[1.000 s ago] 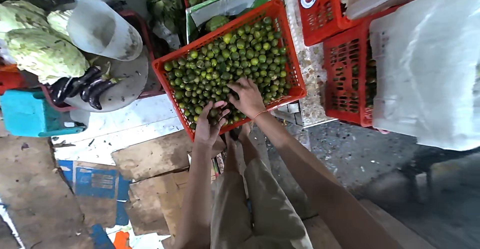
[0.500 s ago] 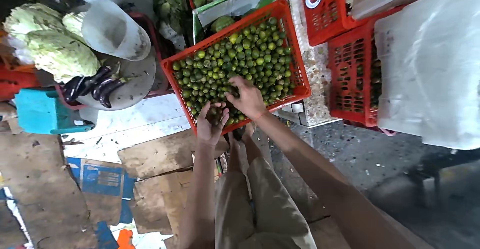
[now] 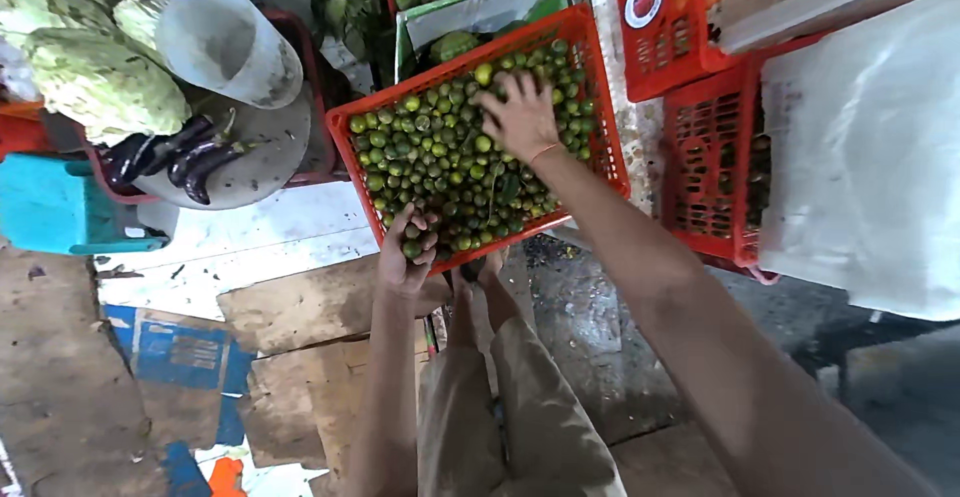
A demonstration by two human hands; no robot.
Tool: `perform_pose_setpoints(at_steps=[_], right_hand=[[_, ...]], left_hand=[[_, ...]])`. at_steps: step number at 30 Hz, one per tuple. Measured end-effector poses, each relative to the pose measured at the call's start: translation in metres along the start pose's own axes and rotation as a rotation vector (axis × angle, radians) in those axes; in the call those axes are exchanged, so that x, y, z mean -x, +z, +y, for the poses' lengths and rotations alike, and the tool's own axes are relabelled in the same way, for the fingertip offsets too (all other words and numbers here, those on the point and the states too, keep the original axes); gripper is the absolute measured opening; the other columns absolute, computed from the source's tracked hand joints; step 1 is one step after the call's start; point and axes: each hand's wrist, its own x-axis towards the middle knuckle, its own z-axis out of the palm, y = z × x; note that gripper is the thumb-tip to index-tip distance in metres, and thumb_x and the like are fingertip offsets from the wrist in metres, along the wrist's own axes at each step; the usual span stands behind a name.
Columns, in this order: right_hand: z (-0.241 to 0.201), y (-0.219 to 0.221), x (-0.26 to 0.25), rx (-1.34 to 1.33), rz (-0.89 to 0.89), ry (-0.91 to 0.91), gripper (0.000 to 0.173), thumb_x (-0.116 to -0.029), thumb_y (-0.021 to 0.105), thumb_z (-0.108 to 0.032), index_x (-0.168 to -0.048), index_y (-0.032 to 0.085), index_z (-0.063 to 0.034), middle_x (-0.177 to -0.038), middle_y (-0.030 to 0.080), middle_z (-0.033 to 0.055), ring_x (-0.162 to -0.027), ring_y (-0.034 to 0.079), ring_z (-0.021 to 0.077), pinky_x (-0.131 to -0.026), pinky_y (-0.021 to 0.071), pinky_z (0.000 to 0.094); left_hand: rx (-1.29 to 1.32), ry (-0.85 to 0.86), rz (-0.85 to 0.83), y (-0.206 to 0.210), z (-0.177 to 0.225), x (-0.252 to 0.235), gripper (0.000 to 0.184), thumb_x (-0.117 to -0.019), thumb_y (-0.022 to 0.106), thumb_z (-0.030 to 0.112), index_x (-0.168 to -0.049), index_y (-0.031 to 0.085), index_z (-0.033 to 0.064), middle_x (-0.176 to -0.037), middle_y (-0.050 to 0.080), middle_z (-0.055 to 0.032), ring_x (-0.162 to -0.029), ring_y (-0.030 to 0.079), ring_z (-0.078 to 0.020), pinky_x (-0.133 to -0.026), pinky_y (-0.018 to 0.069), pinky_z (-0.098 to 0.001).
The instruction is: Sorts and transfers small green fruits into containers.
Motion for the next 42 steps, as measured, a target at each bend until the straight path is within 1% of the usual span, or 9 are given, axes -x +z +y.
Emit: perform_pose_setpoints(at_steps=[3,8,13,18,21,25,29,38,42], right_hand=[[0.037,-0.006,-0.008,-0.068,-0.001,0.118,0.039,-0.1032,0.051,-0.034,-0.140,0.060,-0.0263,-0.155,0.047,0.0128,-0.144,0.038,0.0455,-0.103,0.0411,0.0692],[0.077,-0.018,-0.004,-0.104,0.043,0.149,0.050,-0.1067,0.037,-0.055,-0.146,0.055,-0.0300,-0.162,0.041,0.0072,-0.149,0.034,0.0398,-0.114,0.0314,0.0657],[0.009,-0.012,0.037,-0.139,0.102,0.020,0.043,-0.1062,0.046,-0.042,-0.139,0.063,-0.0192,-0.151,0.053,0.0126,-0.142,0.045,0.0381,-0.114,0.0347,0.0617],[-0.051,0.033,0.069,-0.077,-0.106,-0.172,0.059,-0.0976,0.041,-0.071,-0.138,0.062,-0.0342,-0.156,0.048,0.0071,-0.144,0.041,0.0393,-0.115,0.0242,0.0721],[-0.040,0.035,0.076,-0.084,-0.075,-0.099,0.048,-0.0991,0.048,-0.060,-0.136,0.064,-0.0342,-0.141,0.058,0.0104,-0.134,0.049,0.0390,-0.107,0.0355,0.0669],[0.003,0.035,0.099,-0.026,0.023,-0.107,0.033,-0.1007,0.048,-0.038,-0.120,0.072,-0.0248,-0.144,0.059,0.0113,-0.135,0.049,0.0427,-0.104,0.0422,0.0636],[0.029,0.024,0.118,-0.021,-0.033,-0.051,0.030,-0.1021,0.051,-0.037,-0.115,0.072,-0.0193,-0.156,0.048,0.0103,-0.137,0.048,0.0419,-0.108,0.0411,0.0616],[0.061,0.014,0.128,-0.181,0.182,0.227,0.045,-0.1058,0.045,-0.051,-0.131,0.068,-0.0223,-0.151,0.049,0.0185,-0.135,0.048,0.0425,-0.108,0.0385,0.0618],[0.029,-0.008,0.101,-0.141,0.115,-0.012,0.032,-0.1061,0.053,-0.038,-0.124,0.073,-0.0194,-0.136,0.064,0.0129,-0.130,0.054,0.0388,-0.111,0.0384,0.0589]], left_hand=[[-0.001,-0.007,0.040,-0.006,-0.001,0.009,0.042,-0.1102,0.038,0.037,-0.089,0.064,0.0106,-0.099,0.069,-0.0078,-0.050,0.052,-0.0048,-0.039,0.0383,-0.0144],[0.057,0.016,0.013,-0.016,-0.001,0.015,0.039,-0.1086,0.041,0.035,-0.093,0.066,0.0098,-0.102,0.070,-0.0088,-0.056,0.059,-0.0064,-0.042,0.0444,-0.0156],[0.071,0.015,0.108,-0.018,0.002,0.014,0.030,-0.1083,0.047,0.030,-0.097,0.066,0.0097,-0.103,0.070,-0.0063,-0.057,0.061,-0.0050,-0.044,0.0485,-0.0151],[-0.030,0.025,0.123,-0.017,0.004,0.011,0.040,-0.1092,0.040,0.039,-0.093,0.066,0.0133,-0.103,0.071,-0.0059,-0.061,0.063,-0.0081,-0.047,0.0497,-0.0185],[-0.073,0.014,0.116,-0.014,0.007,0.013,0.041,-0.1097,0.038,0.039,-0.092,0.066,0.0141,-0.102,0.071,-0.0047,-0.061,0.063,-0.0076,-0.047,0.0490,-0.0177],[-0.078,0.021,0.109,-0.016,0.010,0.019,0.042,-0.1100,0.037,0.037,-0.091,0.066,0.0121,-0.100,0.072,-0.0072,-0.062,0.064,-0.0093,-0.047,0.0502,-0.0189],[-0.072,0.026,0.124,-0.019,0.010,0.025,0.043,-0.1101,0.037,0.037,-0.093,0.067,0.0116,-0.100,0.072,-0.0071,-0.064,0.065,-0.0100,-0.048,0.0512,-0.0197],[-0.027,-0.004,0.166,-0.037,-0.001,0.038,0.046,-0.1102,0.035,0.037,-0.094,0.069,0.0113,-0.100,0.073,-0.0076,-0.065,0.067,-0.0112,-0.049,0.0525,-0.0211],[0.040,-0.035,0.176,-0.035,-0.006,0.035,0.058,-0.1120,0.023,0.042,-0.105,0.069,0.0085,-0.102,0.074,-0.0115,-0.066,0.069,-0.0148,-0.048,0.0543,-0.0234]])
